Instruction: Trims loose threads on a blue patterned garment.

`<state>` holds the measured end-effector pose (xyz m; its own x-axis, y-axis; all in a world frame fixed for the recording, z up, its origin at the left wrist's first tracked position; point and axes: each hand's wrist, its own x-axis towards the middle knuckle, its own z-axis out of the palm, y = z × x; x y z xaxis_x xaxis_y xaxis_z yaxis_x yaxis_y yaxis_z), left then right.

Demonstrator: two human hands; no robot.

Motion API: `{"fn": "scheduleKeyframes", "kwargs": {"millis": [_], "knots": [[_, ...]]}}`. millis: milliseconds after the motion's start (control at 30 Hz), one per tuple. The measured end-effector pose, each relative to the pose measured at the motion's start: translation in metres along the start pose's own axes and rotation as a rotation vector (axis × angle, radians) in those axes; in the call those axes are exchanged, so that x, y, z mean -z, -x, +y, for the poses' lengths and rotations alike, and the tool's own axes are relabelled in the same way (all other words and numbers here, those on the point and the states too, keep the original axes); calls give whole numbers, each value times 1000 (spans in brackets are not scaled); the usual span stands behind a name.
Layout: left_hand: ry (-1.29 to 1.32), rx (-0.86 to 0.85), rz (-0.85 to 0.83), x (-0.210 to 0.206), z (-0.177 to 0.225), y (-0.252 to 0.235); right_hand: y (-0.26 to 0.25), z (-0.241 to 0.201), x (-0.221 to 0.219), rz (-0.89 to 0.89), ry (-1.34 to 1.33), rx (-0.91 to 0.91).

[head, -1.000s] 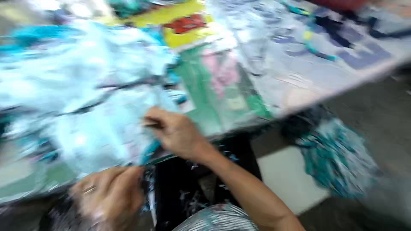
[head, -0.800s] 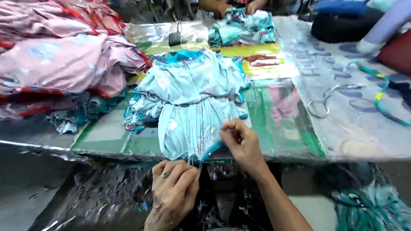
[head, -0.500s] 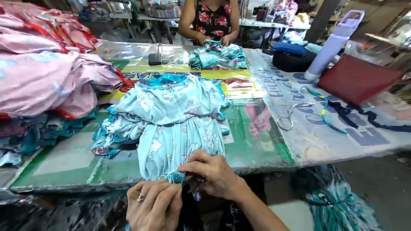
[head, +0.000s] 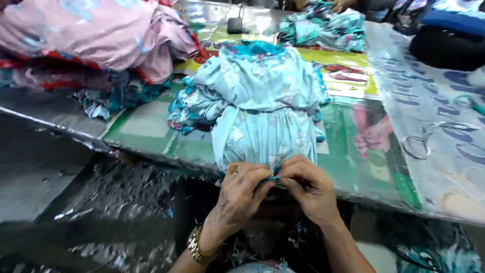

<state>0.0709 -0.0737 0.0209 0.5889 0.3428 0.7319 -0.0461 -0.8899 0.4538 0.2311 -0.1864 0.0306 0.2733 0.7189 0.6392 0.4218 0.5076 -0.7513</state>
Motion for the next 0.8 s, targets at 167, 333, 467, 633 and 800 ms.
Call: {"fn": "scheduleKeyframes", "kwargs": {"millis": [167,333,467,633,800], "knots": [[-28,-44,34,-1,8,8,14,-22,-2,-95,389,123],[-121,-159,97,8,14,17,24,-36,15,-118,634,-17],[-113,-154,80,19,24,18,20,-44,24,-105,767,33],[-113,-168,84,24,27,15,8,-49,14,-89,904,182],[-122,-190,75,22,28,14,6,-49,5,-71,958,204]]}}
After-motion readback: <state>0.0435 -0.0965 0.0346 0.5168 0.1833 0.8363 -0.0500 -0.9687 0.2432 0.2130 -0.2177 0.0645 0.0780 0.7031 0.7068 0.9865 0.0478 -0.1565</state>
